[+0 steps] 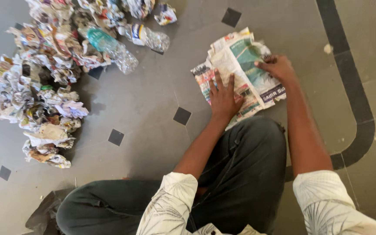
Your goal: The person sits on the floor and folds several newspaper sheets by hand, smoothing each fold and stacking them. The person also briefly handles a plastic water bottle and a crumpled paper bag before returning to fold more newspapers.
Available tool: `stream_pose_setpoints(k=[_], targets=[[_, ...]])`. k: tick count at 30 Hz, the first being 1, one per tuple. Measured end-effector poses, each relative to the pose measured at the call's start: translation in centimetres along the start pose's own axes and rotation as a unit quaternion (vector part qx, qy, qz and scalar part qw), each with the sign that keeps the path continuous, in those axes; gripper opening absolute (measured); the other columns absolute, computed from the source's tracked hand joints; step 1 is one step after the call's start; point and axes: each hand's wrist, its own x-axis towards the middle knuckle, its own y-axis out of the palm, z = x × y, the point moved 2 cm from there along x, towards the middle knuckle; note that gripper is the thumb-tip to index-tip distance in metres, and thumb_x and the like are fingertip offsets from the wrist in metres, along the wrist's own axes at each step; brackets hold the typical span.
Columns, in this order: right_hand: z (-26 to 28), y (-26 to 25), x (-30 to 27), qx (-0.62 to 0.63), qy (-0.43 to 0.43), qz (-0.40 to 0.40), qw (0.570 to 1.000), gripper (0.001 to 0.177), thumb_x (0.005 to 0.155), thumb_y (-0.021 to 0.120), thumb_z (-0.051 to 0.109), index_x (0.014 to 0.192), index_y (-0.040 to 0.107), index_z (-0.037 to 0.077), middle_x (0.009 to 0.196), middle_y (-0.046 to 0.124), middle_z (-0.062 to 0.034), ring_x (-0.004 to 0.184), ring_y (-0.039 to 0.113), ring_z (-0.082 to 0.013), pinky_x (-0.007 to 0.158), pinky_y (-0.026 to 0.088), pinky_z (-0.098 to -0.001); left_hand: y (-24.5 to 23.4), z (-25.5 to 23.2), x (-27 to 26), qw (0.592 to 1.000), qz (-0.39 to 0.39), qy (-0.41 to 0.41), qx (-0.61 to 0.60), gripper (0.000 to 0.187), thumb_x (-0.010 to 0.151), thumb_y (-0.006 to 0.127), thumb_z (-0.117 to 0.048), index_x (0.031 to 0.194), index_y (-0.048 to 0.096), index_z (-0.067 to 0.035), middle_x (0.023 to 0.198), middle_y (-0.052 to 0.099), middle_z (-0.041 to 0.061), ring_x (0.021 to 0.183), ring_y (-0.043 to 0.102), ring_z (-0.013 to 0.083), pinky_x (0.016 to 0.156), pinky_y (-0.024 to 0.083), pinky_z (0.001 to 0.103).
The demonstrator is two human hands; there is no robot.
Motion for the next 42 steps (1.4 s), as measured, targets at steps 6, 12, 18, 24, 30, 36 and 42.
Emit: stream_pose_setpoints(k=[6,12,18,24,30,36,42], targets=[[0.3,0.4,-0.6,-0.254,-0.103,-0.116,0.955,0.078,0.085,0.073,0.068,0.121,0.073,-0.002,0.126,0.065,-0.0314,0.120,0.058,-0.0459,0.104,0.042,-0.0582,0.0,-0.1,-0.3,1.000,-0.006,0.008,0.017,0.096,0.076,0.082,-0.045,0.158,0.038,-0.021,0.168,0.007,0.028,0.146,0.024,0.0600,0.109,0.036,0.066],[1.3,1.5,-2.7,-0.320,-0.030,-0.079,0.944,0.104,0.085,0.073,0.080,0.122,0.063,-0.017,0.126,0.060,-0.0411,0.127,0.053,-0.0507,0.103,0.047,-0.0547,-1.4,-0.8,0.2,0.996,0.073,-0.028,0.037,0.103,0.075,0.084,-0.052,0.158,0.033,-0.019,0.166,0.003,0.030,0.147,0.019,0.0596,0.111,0.034,0.064],[3.2,0.0,-5.5,0.015,0.028,0.031,0.999,0.080,0.081,0.078,0.063,0.120,0.073,-0.007,0.100,0.071,-0.0207,0.075,0.063,-0.0222,0.066,0.053,-0.0413,-1.6,-1.1,0.0,0.996,0.073,-0.023,0.038,0.103,0.075,0.084,-0.051,0.159,0.034,-0.019,0.166,0.006,0.030,0.147,0.020,0.0586,0.112,0.033,0.063],[4.0,-0.2,-6.9,0.174,0.060,0.122,0.975,0.050,0.089,0.081,0.038,0.109,0.072,-0.006,0.089,0.074,-0.0122,0.068,0.067,-0.0158,0.060,0.055,-0.0313,-1.4,-0.8,-0.3,0.997,0.062,-0.013,0.033,0.102,0.075,0.084,-0.050,0.158,0.035,-0.018,0.166,0.008,0.030,0.146,0.023,0.0577,0.111,0.035,0.063],[2.6,0.0,-4.7,0.111,-0.056,0.014,0.992,0.043,0.083,0.080,0.037,0.105,0.070,0.001,0.082,0.074,-0.0073,0.066,0.069,-0.0142,0.057,0.055,-0.0317,-1.6,-0.8,-0.3,0.997,0.066,-0.007,0.036,0.102,0.076,0.084,-0.050,0.159,0.034,-0.016,0.166,0.007,0.030,0.146,0.022,0.0583,0.110,0.035,0.063],[2.5,-0.2,-5.6,0.016,0.034,0.057,0.998,0.046,0.084,0.084,0.037,0.095,0.073,-0.007,0.078,0.073,-0.0148,0.063,0.067,-0.0209,0.056,0.052,-0.0381,-1.8,-0.9,-0.3,0.997,0.064,-0.006,0.031,0.101,0.075,0.083,-0.052,0.158,0.036,-0.016,0.166,0.006,0.030,0.146,0.021,0.0590,0.111,0.033,0.064],[3.8,-1.0,-6.4,-0.031,-0.149,0.019,0.988,0.039,0.087,0.080,0.033,0.105,0.075,-0.001,0.084,0.075,-0.0165,0.074,0.069,-0.0264,0.068,0.053,-0.0410,-3.1,-2.1,1.3,0.997,-0.045,0.065,0.025,0.073,0.090,0.075,-0.045,0.145,0.047,-0.006,0.160,0.024,0.031,0.148,0.027,0.0524,0.115,0.026,0.069]])
